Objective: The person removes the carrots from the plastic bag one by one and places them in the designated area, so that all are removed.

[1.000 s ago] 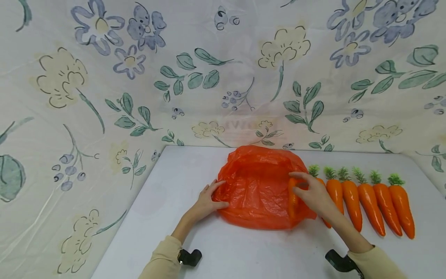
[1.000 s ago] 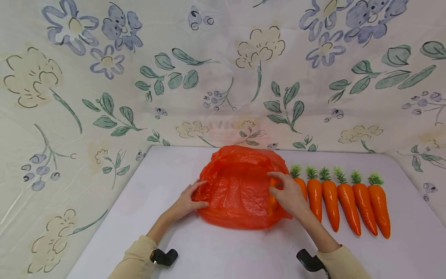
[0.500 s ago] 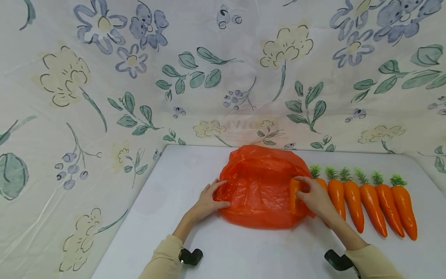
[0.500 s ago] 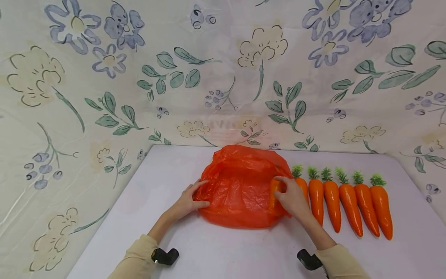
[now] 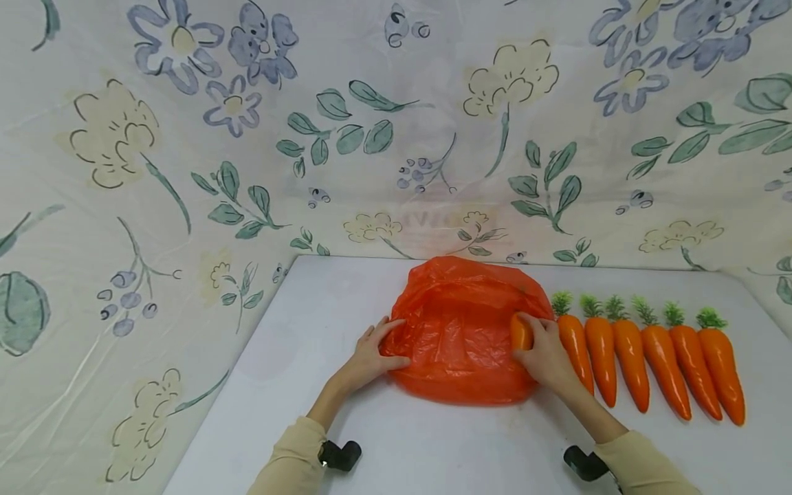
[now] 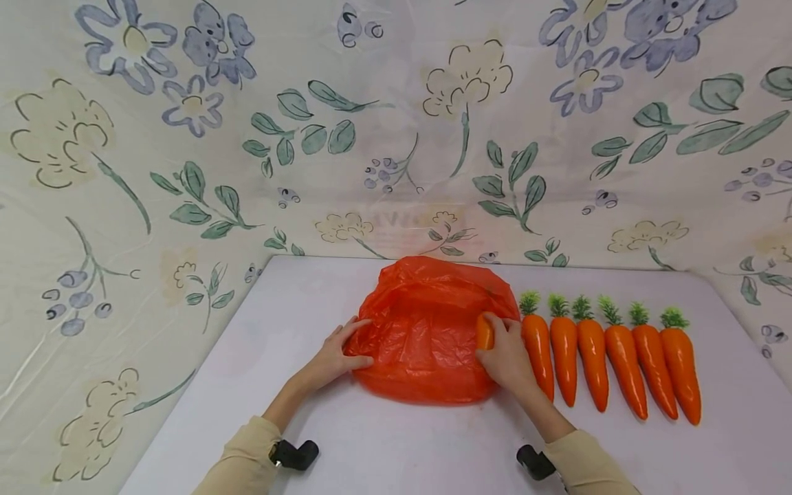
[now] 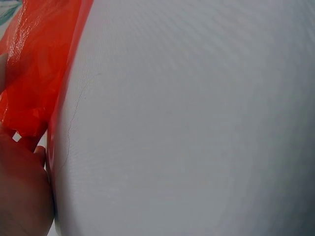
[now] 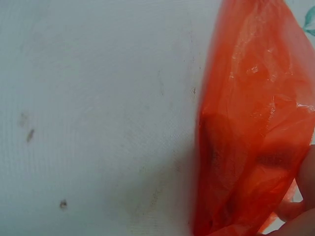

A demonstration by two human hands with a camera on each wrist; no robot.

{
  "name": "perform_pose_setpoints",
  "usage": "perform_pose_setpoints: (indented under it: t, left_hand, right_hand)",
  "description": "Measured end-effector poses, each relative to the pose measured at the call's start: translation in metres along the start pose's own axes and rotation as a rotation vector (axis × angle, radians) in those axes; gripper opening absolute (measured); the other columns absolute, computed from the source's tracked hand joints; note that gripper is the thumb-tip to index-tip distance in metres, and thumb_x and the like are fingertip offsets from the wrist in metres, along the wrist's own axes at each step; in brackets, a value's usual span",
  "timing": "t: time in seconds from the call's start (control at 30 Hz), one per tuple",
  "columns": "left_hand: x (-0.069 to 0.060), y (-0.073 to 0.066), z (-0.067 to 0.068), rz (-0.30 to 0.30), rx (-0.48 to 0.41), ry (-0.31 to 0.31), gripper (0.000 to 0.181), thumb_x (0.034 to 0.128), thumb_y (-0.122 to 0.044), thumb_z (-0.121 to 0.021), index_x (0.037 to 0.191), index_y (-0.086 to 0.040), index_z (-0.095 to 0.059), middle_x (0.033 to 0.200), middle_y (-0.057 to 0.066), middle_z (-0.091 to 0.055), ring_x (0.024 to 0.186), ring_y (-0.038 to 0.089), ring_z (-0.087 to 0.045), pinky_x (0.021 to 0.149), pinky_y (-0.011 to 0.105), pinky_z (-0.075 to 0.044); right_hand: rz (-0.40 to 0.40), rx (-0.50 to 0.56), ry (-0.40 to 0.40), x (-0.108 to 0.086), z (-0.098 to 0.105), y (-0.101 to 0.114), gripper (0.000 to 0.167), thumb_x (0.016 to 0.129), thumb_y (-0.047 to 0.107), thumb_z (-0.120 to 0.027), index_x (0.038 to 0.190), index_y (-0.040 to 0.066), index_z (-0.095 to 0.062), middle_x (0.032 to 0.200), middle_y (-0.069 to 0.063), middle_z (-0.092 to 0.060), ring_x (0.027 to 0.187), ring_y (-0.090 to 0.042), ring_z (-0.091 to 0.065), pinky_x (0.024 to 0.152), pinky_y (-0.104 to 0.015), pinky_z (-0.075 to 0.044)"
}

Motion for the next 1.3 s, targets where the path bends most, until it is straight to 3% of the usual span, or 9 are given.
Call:
perform_pose_setpoints:
  t: [0.57, 1.3]
  left_hand:
    - [-0.001, -0.002, -0.001, 0.007, -0.004, -0.006, 0.077, 0.0793, -0.036, -0.076, 0.148, -0.030, -0.043, 0.166, 0.008, -0.013, 0.149, 0.042, -0.001, 0.107, 0.074, -0.025]
    - [0.001, -0.003, 0.000, -0.010, 0.009, -0.018, 0.075, 0.0805, -0.035, -0.075, 0.148, -0.028, -0.044, 0.166, 0.009, -0.014, 0.149, 0.042, 0.000, 0.109, 0.075, -0.019]
  right_hand:
    - [0.027, -0.017, -0.002, -0.002, -0.001, 0.006, 0.066, 0.085, -0.001, -0.065, 0.146, 0.000, -0.041, 0.144, -0.031, -0.033, 0.119, -0.046, -0.046, 0.097, -0.059, -0.048]
    - [0.236, 0.020, 0.101, -0.017, -0.011, 0.041, 0.061, 0.083, -0.006, -0.064, 0.141, 0.009, -0.052, 0.144, -0.021, -0.043, 0.115, -0.036, -0.052, 0.093, -0.052, -0.053]
Point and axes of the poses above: each hand's wrist, its own x-axis towards the middle knuckle, its own z-axis out of the back of the hand, y = z × x, the point moved 10 cm from there along x, towards the middle knuckle
